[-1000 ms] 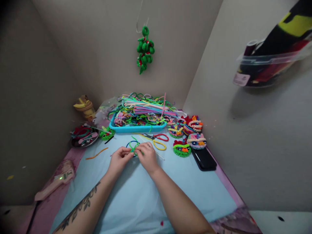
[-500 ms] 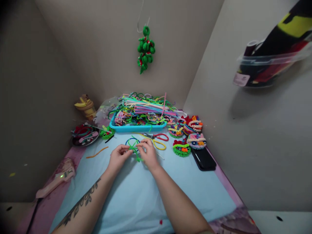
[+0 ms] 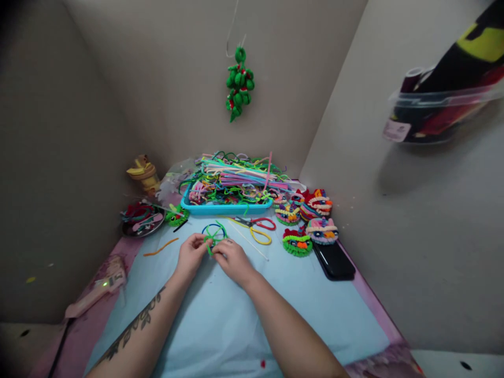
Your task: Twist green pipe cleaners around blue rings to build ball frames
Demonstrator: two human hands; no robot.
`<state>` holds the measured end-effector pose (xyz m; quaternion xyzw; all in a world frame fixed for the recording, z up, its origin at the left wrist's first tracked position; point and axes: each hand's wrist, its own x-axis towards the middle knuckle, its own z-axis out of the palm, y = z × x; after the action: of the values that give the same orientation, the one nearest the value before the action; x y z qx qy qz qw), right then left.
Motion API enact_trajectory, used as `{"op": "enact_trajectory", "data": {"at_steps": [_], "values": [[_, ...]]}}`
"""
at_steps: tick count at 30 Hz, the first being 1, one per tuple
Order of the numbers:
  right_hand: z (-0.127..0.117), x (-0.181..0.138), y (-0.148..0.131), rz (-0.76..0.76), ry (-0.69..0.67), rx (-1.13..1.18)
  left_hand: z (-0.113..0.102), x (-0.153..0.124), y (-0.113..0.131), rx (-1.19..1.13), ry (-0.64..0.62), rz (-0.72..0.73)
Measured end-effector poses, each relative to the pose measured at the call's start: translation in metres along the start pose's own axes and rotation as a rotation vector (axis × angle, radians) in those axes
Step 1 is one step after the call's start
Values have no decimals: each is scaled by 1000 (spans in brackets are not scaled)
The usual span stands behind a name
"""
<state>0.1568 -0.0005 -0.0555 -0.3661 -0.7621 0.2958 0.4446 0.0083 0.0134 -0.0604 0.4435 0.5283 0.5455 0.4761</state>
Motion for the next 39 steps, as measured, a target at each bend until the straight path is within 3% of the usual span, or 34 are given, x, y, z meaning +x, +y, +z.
{"op": "enact_trajectory", "data": {"at_steps": [6, 10, 13, 20, 32, 39], "values": [[-7, 3, -3, 217, 229, 267, 4, -3, 4, 368, -69, 204], [-6, 4, 4, 312, 256, 303, 2, 1, 1, 190, -60, 59], [-3, 4, 9, 270, 245, 155, 0, 3, 2, 57, -65, -5], [1, 2, 11, 246, 329, -64, 3, -7, 12, 45, -106, 3], [7, 2, 10, 413, 367, 149, 2, -13, 13, 308, -180, 178], [1, 2, 2, 295, 454, -37, 1, -9, 12, 353, -154, 164]]}}
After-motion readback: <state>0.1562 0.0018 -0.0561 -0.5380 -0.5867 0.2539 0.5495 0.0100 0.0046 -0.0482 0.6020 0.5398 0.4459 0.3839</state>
